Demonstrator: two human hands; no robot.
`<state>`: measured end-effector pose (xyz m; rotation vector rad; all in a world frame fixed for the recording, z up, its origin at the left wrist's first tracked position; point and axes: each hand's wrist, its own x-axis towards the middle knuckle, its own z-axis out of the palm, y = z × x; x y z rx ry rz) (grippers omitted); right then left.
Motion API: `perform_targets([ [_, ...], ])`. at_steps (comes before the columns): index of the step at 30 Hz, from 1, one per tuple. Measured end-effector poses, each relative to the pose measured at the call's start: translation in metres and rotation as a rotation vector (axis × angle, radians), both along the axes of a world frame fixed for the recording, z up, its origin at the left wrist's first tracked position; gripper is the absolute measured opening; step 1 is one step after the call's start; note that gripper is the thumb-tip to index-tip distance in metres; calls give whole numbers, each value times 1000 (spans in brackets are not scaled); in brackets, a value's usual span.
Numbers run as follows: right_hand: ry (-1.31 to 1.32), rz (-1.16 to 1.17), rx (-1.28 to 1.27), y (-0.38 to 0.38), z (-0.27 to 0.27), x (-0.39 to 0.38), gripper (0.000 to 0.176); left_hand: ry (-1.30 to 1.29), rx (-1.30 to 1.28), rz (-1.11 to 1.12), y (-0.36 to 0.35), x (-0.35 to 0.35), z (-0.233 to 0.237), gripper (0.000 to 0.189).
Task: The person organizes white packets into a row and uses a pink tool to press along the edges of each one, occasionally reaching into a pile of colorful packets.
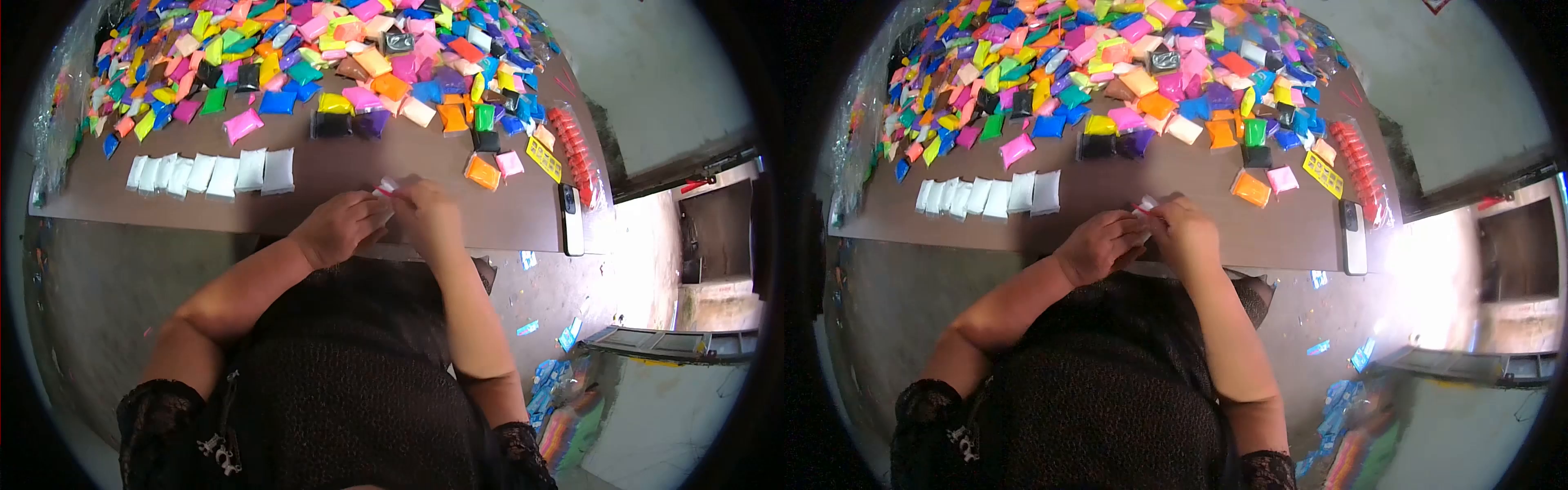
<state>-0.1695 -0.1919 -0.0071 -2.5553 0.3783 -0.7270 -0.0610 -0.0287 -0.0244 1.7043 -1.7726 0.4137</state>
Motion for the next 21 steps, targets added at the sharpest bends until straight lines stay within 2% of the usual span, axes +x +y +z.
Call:
perform_targets([
  [3,68,64,6,-1,2,12,8,39,25,2,3,1,-2,21],
  [6,33,-38,51,-24,-18,13,10,126,55,-49,6,6,-7,24],
  [8,-21,-118,594,-32,-25,11,16,195,41,-96,5,7,0,26],
  [10,-14,-112,635,-31,-25,9,19,408,20,262,9,0,15,28],
  [11,-11,-112,689,-28,-24,8,22,414,18,262,8,1,14,28],
  [12,-7,-114,687,-17,-7,8,22,347,122,315,7,2,12,33],
  [13,199,-115,595,-7,13,8,22,277,226,367,6,3,11,39],
  [14,401,-116,498,0,27,8,22,279,222,365,4,2,9,39],
  [16,410,-110,574,-3,27,7,21,296,253,335,1,0,6,47],
  [18,418,-102,650,-4,29,2,20,359,210,294,0,0,3,48],
  [20,154,-124,1065,-3,33,-9,16,416,158,255,-1,1,6,48],
  [21,153,-125,1059,0,35,-15,16,729,167,174,-2,-3,10,45],
])
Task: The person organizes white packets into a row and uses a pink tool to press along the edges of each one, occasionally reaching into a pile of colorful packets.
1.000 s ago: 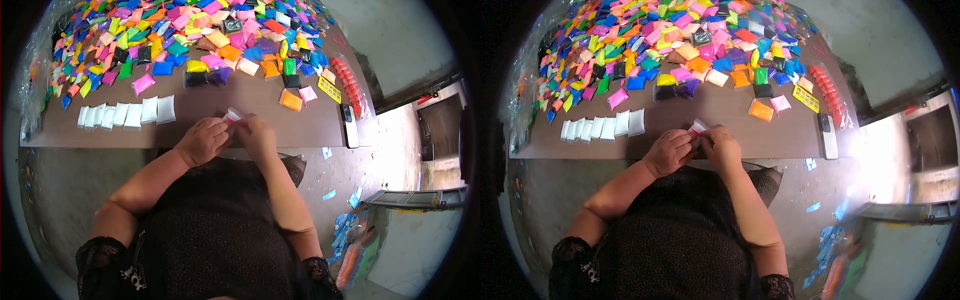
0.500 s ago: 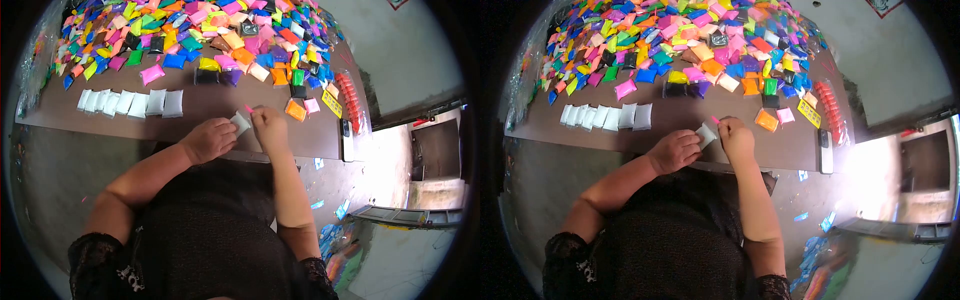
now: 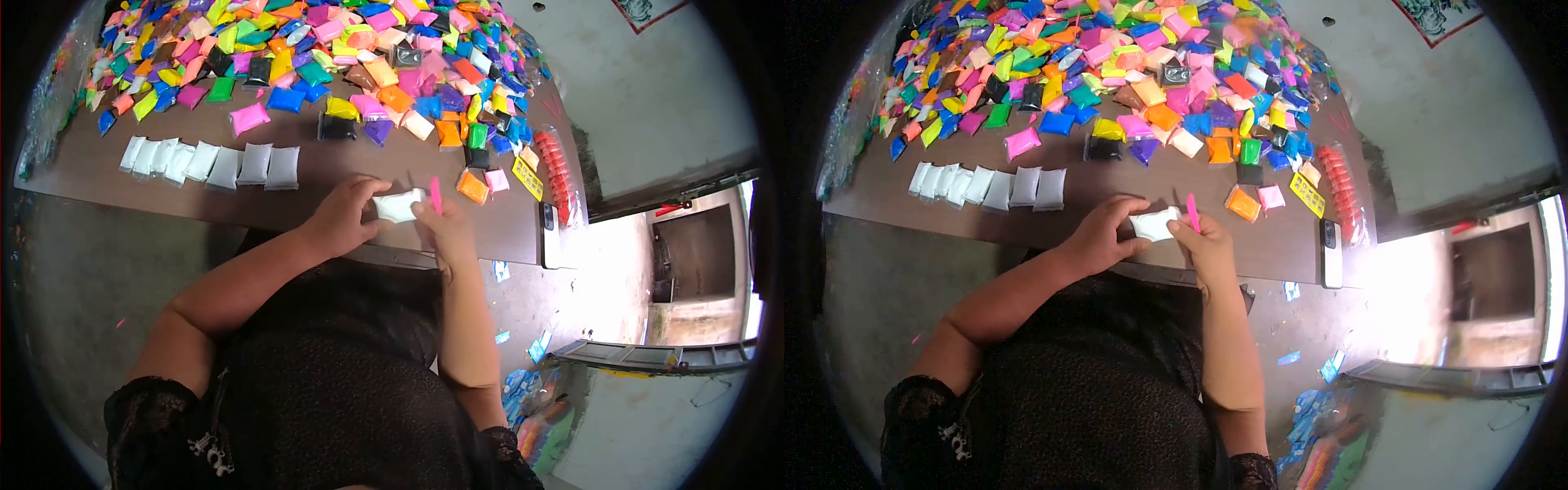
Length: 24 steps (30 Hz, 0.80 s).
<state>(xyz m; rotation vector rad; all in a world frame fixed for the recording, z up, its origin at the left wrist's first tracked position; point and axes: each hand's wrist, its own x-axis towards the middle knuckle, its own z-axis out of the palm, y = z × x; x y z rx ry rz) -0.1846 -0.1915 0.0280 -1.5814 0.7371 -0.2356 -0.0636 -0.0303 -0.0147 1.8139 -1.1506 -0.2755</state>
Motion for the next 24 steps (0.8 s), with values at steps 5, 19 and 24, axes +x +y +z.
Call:
perform_targets([
  [5,-255,-194,316,24,1,-28,10,970,-250,-345,-3,-10,19,38],
  [19,-230,-195,169,40,0,-76,6,953,-197,-236,5,-30,43,33],
  [24,-271,-206,162,48,-3,-74,6,837,-198,-200,2,-26,30,29],
])
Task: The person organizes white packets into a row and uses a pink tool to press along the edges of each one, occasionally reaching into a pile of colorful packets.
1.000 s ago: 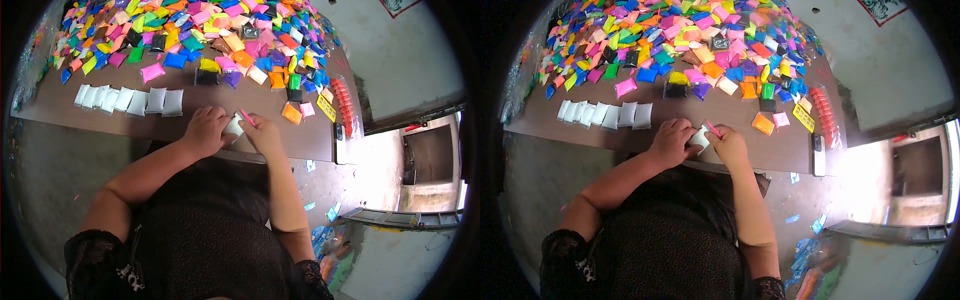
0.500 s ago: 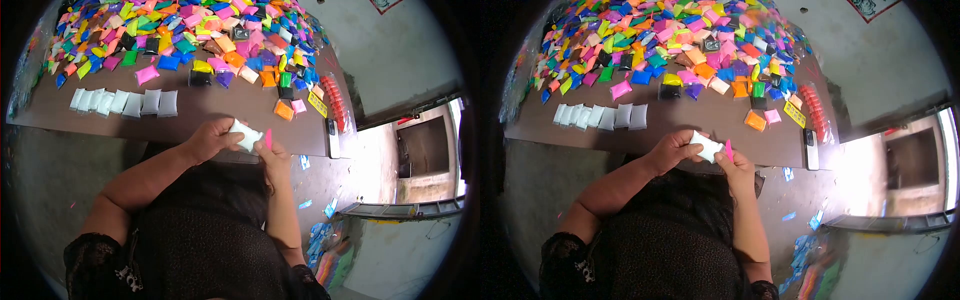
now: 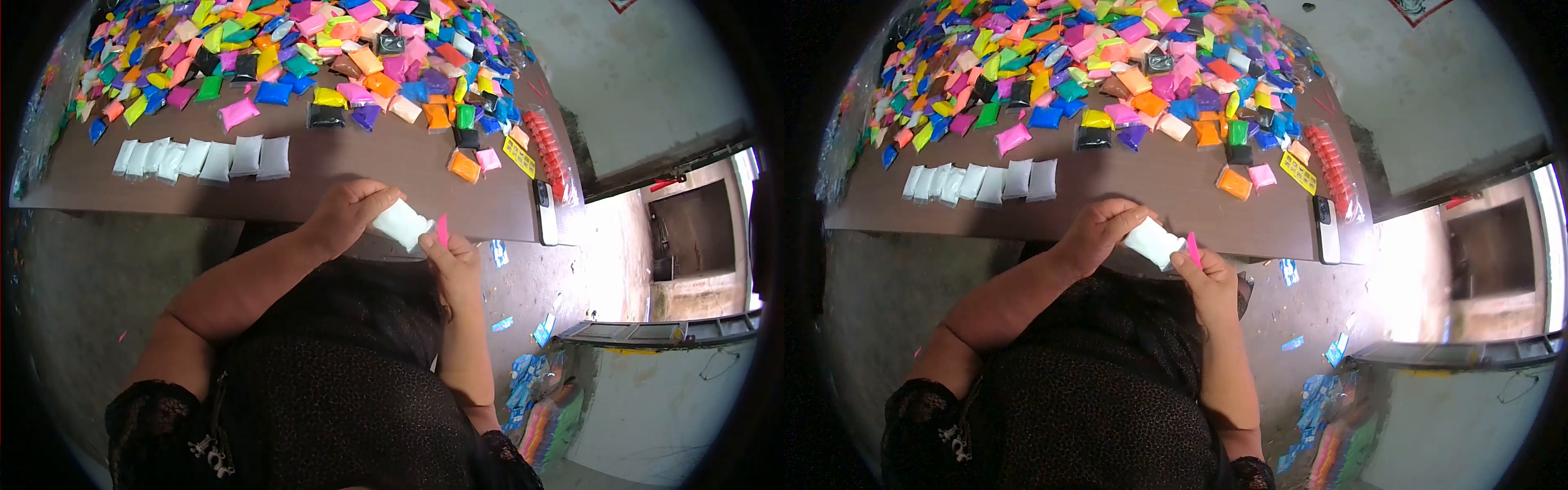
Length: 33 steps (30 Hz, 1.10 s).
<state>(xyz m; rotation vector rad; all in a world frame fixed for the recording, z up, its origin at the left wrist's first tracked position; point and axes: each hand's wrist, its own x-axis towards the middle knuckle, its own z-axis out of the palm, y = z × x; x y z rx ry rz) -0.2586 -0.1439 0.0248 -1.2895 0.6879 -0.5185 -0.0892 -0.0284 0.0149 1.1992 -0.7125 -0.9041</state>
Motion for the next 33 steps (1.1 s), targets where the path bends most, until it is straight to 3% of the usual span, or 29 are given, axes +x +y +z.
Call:
perform_targets([
  [5,17,76,-43,5,5,-3,5,-314,33,41,2,12,9,34],
  [7,-50,5,94,3,4,1,4,170,114,23,-2,23,10,47],
  [10,-97,-15,175,-7,-1,-2,8,289,247,-9,10,30,27,57],
  [14,-81,-105,190,-3,3,4,6,-109,158,-234,18,24,7,57],
  [16,-62,-102,171,-1,5,5,7,-87,140,-242,16,21,4,48],
  [22,-41,-22,151,-6,-1,1,9,-251,55,-210,14,20,2,35],
  [24,-27,-56,123,-3,1,1,9,-575,-48,-103,16,17,6,35],
  [27,-69,-114,102,-4,0,0,10,-794,-155,-13,17,26,-2,34],
  [28,-120,-150,116,-5,0,-1,10,-796,-154,-10,21,36,-3,34],
  [30,-96,-172,111,-13,3,-5,10,-333,85,26,27,57,-3,24],
  [33,-58,-171,114,-9,10,-2,9,-144,-114,-55,15,34,-5,25],
])
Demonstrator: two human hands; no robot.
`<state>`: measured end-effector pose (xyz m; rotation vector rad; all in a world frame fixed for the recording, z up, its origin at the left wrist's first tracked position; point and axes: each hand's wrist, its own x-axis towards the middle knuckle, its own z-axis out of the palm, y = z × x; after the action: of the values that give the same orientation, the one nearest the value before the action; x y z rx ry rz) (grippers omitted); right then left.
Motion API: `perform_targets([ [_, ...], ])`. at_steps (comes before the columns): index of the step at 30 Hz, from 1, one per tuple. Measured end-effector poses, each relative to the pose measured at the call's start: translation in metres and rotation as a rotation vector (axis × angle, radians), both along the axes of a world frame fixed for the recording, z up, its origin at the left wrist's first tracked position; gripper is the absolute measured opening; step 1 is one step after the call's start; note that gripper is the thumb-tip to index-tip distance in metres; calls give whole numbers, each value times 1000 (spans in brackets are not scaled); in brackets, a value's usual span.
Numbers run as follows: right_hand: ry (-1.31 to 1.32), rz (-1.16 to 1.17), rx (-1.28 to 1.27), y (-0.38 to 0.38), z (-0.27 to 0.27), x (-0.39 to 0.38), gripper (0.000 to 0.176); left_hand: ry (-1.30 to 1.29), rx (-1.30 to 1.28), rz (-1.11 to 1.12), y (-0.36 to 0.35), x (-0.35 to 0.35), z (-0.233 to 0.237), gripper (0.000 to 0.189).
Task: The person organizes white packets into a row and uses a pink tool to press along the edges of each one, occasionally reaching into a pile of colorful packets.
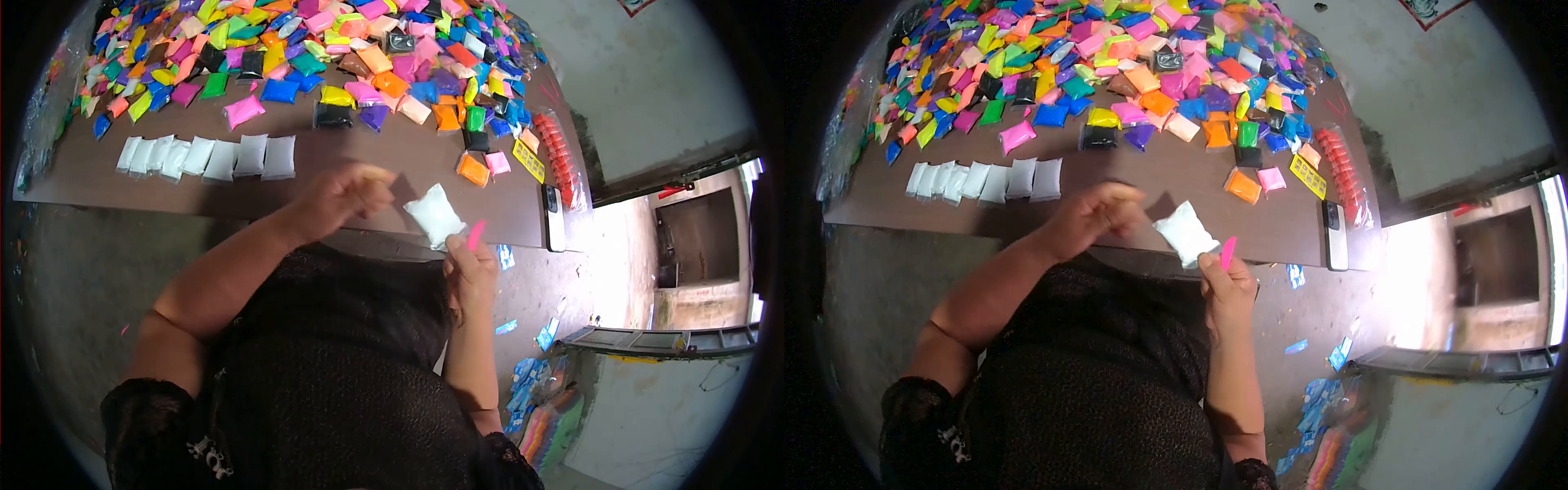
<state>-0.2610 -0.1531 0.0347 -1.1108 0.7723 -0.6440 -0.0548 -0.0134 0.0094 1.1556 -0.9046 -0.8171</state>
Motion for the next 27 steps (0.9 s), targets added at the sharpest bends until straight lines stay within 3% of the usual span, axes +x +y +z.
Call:
perform_targets([
  [1,8,23,7,4,1,3,9,1,4,1,-4,-12,4,25],
  [3,9,66,-18,13,-2,8,8,489,-30,-219,-13,-34,15,34],
  [6,46,104,-33,17,-4,6,11,607,63,-133,-12,-44,15,38],
  [11,-31,49,-59,13,4,6,14,583,125,-121,-9,-45,16,34],
  [13,82,129,-248,15,10,8,16,543,151,-128,-9,-47,13,33],
  [19,35,151,-122,11,-6,10,19,612,117,-112,-9,-50,6,30],
  [22,123,53,-94,11,-8,14,25,586,127,-95,-10,-47,4,31],
  [24,177,38,-82,9,-7,16,28,239,190,36,-15,-35,4,33],
  [25,230,26,-69,8,-7,16,30,239,198,29,-18,-24,7,33],
  [27,240,39,-67,7,-17,15,28,-162,406,98,-23,-1,21,43],
])
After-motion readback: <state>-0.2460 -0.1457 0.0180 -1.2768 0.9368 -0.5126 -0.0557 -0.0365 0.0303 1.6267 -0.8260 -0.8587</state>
